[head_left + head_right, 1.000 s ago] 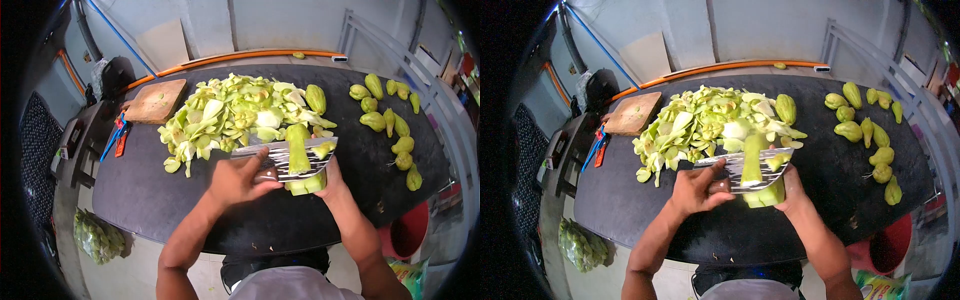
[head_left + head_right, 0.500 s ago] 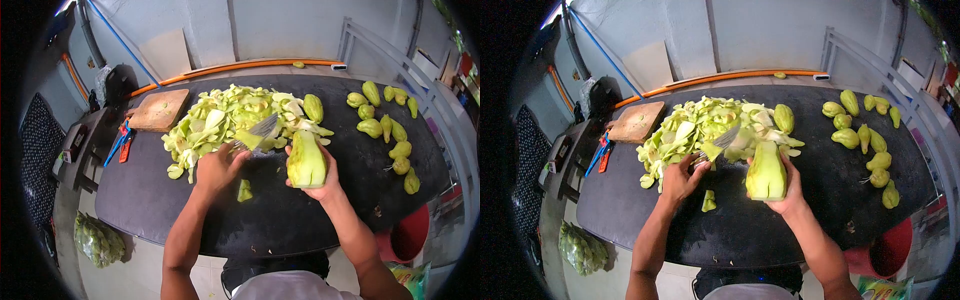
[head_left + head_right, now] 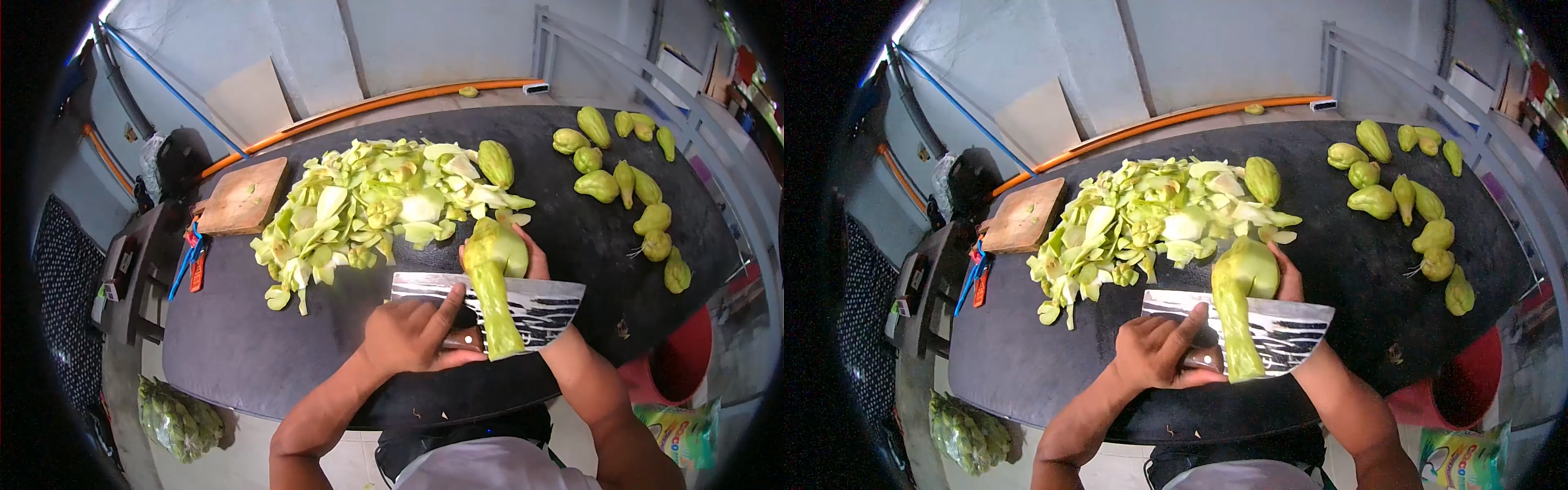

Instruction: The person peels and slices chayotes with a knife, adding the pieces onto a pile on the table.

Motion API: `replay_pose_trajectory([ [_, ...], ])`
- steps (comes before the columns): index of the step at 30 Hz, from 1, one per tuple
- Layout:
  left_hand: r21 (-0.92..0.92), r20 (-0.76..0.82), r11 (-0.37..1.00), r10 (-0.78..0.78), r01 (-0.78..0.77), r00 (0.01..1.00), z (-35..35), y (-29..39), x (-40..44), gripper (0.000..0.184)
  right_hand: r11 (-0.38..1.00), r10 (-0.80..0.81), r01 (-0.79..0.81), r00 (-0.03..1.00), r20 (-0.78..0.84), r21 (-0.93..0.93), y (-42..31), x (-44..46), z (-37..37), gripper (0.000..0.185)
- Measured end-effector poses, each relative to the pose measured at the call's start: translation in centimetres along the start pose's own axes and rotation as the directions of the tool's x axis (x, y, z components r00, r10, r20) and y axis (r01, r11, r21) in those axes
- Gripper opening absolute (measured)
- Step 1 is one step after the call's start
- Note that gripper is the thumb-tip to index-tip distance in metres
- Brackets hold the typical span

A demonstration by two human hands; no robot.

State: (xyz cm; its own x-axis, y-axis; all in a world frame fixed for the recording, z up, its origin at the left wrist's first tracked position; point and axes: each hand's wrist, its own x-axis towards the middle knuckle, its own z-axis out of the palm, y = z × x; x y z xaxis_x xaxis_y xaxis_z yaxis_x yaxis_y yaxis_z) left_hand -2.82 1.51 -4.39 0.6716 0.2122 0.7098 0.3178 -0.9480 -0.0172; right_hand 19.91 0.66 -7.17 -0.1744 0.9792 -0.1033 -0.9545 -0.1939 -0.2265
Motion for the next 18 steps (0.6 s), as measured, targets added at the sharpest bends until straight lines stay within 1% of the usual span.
replay_pose_trajectory([
  [2, 0.031, -0.016, 0.999, 0.013, -0.013, 1.0, 0.3, 0.2, 0.0, 0.092, 1.0, 0.009, -0.009, 1.0, -0.013, 0.029, 0.3, -1.0, 1.6, 0.048],
  [5, 0.04, 0.001, 0.999, -0.001, 0.001, 1.0, 0.0, 0.4, 0.2, 0.091, 0.997, 0.058, -0.06, 0.997, 0.048, 0.043, 0.1, -0.4, 0.5, 0.048],
  [8, 0.042, -0.003, 0.999, -0.006, 0.006, 1.0, 0.2, -0.3, 0.2, 0.093, 0.998, 0.06, -0.061, 0.993, 0.107, 0.006, -0.2, -0.3, 0.1, 0.05],
  [9, 0.013, -0.027, 0.999, -0.048, 0.048, 0.998, 0.2, -1.2, 0.0, 0.094, 0.998, 0.019, -0.012, 0.993, 0.113, -0.06, -0.1, 0.3, -1.6, 0.056],
  [10, 0.025, 0.055, 0.993, -0.112, 0.111, 0.992, -0.4, -2.0, -0.6, 0.095, 1.0, -0.003, 0.005, 0.998, 0.069, -0.028, 0.1, 0.2, -1.0, 0.055],
  [12, -0.001, 0.031, 0.968, -0.25, 0.25, 0.968, -0.2, -3.4, -1.5, 0.094, 0.998, -0.045, 0.045, 0.999, -0.014, 0.039, 0.4, 0.0, 0.5, 0.054],
  [13, -0.006, 0.016, 0.973, -0.232, 0.232, 0.973, -0.1, -3.8, -1.7, 0.094, 0.998, 0.048, -0.054, 0.985, 0.163, 0.032, 0.0, -0.2, 0.2, 0.054],
  [14, -0.009, 0.001, 0.977, -0.213, 0.213, 0.977, -0.1, -4.3, -1.9, 0.094, 0.999, 0.039, -0.041, 0.989, 0.142, 0.005, 0.2, -0.2, 0.5, 0.054],
  [16, -0.037, 0.134, 0.967, -0.246, 0.253, 0.96, -1.5, -2.2, -1.1, 0.093, 0.999, 0.013, -0.008, 0.995, 0.1, -0.043, 0.7, -0.2, 1.0, 0.054],
  [17, -0.089, 0.109, 0.974, -0.201, 0.21, 0.974, -1.2, -1.7, -0.8, 0.094, 1.0, 0.015, -0.014, 0.991, 0.133, -0.011, 0.5, 0.3, -0.8, 0.054],
  [18, -0.101, 0.091, 0.981, -0.158, 0.167, 0.983, -0.9, -1.3, -0.7, 0.095, 0.998, 0.049, -0.053, 0.995, 0.082, 0.04, 0.1, 0.1, -0.1, 0.05],
])
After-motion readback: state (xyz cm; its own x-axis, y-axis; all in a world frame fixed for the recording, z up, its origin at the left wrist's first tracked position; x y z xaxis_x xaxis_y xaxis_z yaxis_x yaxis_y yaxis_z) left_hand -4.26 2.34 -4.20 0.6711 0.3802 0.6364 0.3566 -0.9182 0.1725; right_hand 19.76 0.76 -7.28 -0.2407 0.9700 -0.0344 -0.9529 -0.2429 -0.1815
